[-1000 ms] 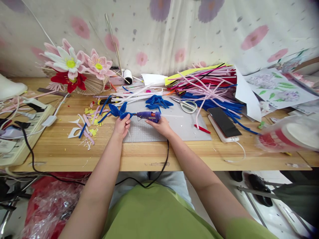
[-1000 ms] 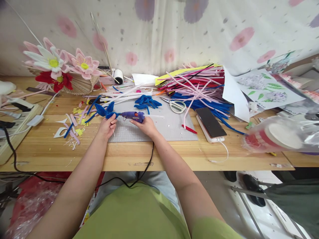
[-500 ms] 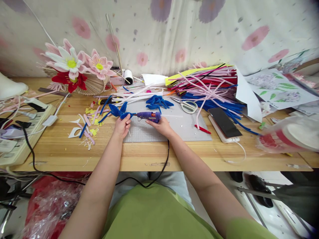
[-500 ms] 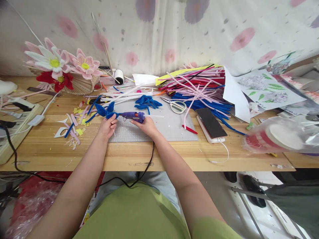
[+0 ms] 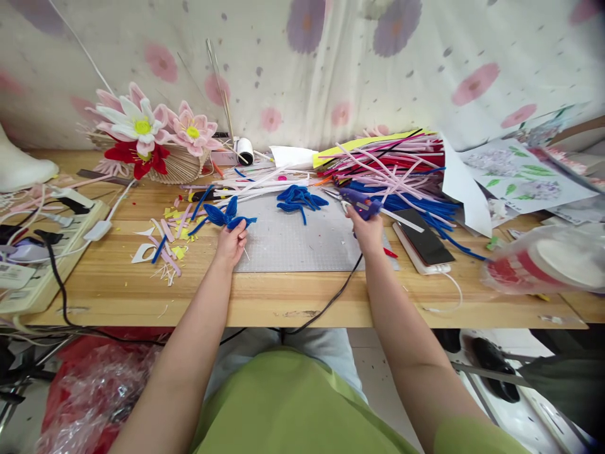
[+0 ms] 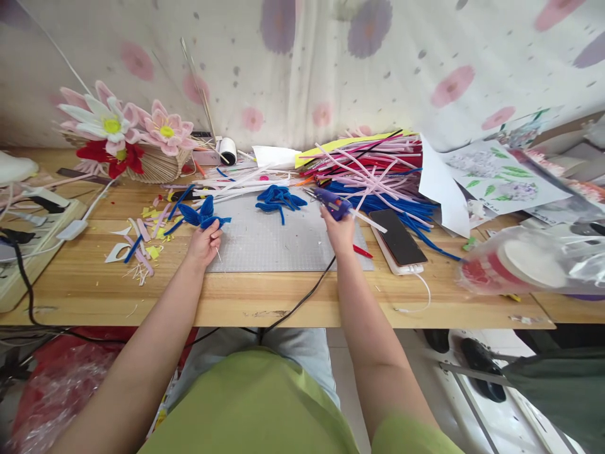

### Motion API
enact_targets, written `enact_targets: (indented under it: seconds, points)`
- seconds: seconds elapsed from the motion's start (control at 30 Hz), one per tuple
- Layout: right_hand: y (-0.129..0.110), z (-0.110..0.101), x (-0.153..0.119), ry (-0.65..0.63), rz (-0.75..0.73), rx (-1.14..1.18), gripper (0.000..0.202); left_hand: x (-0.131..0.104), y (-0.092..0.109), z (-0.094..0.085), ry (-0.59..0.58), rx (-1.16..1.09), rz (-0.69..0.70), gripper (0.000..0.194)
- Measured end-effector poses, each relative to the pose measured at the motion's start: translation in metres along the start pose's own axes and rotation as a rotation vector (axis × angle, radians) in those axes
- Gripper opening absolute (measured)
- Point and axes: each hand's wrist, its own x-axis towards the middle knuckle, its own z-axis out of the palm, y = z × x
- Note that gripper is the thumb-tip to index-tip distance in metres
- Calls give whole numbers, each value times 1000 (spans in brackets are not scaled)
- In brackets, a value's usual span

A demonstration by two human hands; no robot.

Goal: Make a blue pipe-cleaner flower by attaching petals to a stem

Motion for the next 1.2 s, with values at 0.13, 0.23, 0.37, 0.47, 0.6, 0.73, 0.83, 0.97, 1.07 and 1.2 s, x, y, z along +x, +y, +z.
enact_targets:
  seconds: [0.13, 0.23, 0.37, 0.47, 0.6, 0.73, 0.83, 0.97, 1.07, 1.2]
  points:
    - [9, -7, 12, 9, 62, -134, 45, 2, -3, 0, 7, 33, 43, 32]
    - [11, 3, 10, -76, 42, -276, 45, 1, -6, 0, -1, 66, 69, 35]
    - [9, 14, 5, -61, 32, -427, 46, -2, -8, 0, -49, 141, 120, 41]
    - [6, 12, 2, -74, 19, -425, 49, -4, -10, 0, -67, 198, 136, 45]
    - [4, -1, -2, -64, -68, -456, 54, -6, -10, 2, -64, 219, 142, 50]
    - [-1, -17, -12, -11, -167, -642, 45, -7, -10, 3, -71, 233, 156, 59]
    - [-11, -20, -27, -138, -106, -745, 35, -6, -11, 3, -86, 252, 159, 64]
    - [-39, 4, -47, -370, -256, -618, 24, -4, -13, 1, -99, 273, 173, 69]
    - [-72, 42, -61, -474, -437, -440, 18, -3, -15, -1, -99, 292, 190, 71]
    - [-118, 100, -78, -622, -629, -440, 21, -2, -17, -3, -109, 298, 190, 72]
